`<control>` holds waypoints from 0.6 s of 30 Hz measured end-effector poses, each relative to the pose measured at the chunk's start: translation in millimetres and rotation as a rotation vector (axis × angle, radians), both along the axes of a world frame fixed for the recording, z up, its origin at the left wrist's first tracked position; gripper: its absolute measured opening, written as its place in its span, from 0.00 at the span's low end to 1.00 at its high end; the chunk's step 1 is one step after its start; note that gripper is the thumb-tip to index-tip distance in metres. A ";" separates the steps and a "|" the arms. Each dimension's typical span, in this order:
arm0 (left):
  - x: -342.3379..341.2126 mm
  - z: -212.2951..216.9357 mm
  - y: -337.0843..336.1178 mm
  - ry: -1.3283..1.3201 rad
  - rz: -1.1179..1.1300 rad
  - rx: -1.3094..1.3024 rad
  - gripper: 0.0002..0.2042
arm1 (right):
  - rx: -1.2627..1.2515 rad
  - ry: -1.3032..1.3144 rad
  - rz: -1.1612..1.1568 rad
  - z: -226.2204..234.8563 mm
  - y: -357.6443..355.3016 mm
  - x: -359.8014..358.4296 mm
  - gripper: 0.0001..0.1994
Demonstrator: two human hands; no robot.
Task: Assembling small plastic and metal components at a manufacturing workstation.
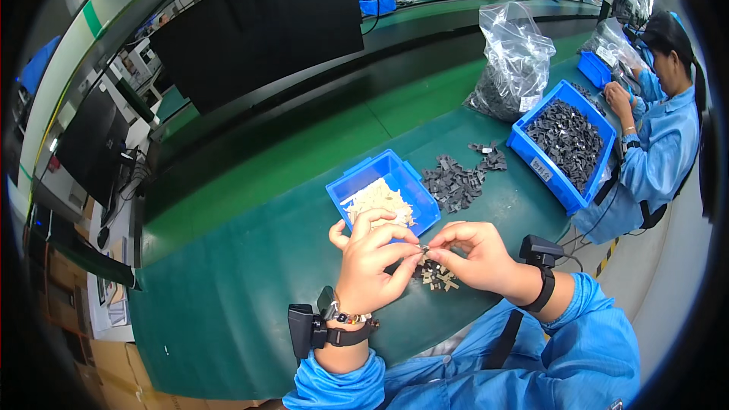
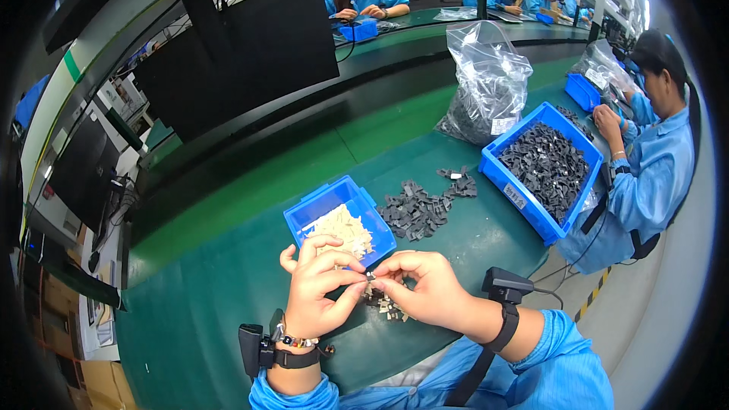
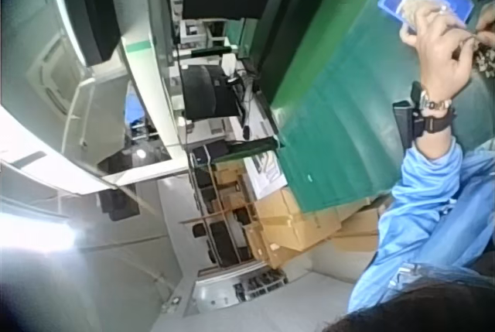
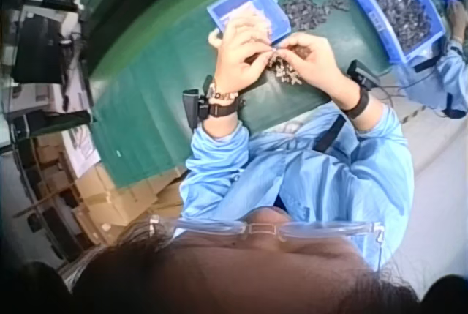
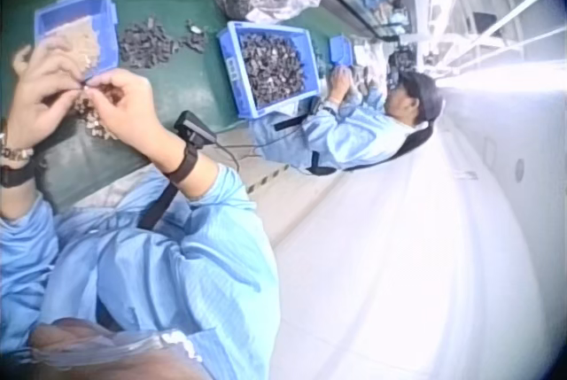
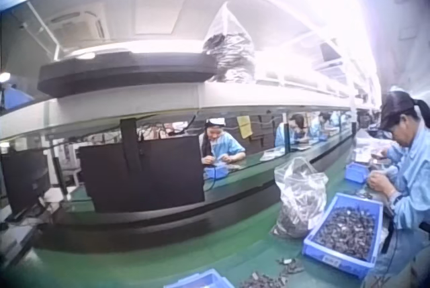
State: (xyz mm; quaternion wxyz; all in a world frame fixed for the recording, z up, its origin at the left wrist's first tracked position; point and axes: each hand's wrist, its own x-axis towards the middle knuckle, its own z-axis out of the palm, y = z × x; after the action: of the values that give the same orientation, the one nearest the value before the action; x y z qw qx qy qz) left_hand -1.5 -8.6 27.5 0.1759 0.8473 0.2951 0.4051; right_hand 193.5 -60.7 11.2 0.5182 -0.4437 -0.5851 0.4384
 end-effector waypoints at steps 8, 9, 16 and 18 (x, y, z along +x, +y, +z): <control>-4.8 2.4 -0.2 -0.105 -0.012 -0.070 0.03 | 0.145 -0.227 0.067 16.4 -1.0 -6.1 0.09; -6.4 0.1 2.4 -0.186 0.020 -0.083 0.03 | 0.150 -0.224 0.070 15.7 -0.7 -4.1 0.09; -8.6 -14.2 9.3 -0.448 0.353 -0.160 0.02 | 0.362 -0.573 0.140 21.9 13.5 6.9 0.05; -14.1 -27.4 17.7 -0.555 0.342 -0.211 0.05 | 0.437 -0.554 0.136 32.6 26.2 1.6 0.05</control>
State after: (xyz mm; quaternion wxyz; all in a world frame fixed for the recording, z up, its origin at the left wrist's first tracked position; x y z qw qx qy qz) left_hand -15.6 9.1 0.1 0.2659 0.6202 0.4140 0.6109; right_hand 195.1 -34.6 43.9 0.3921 -0.3847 -0.8114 0.1995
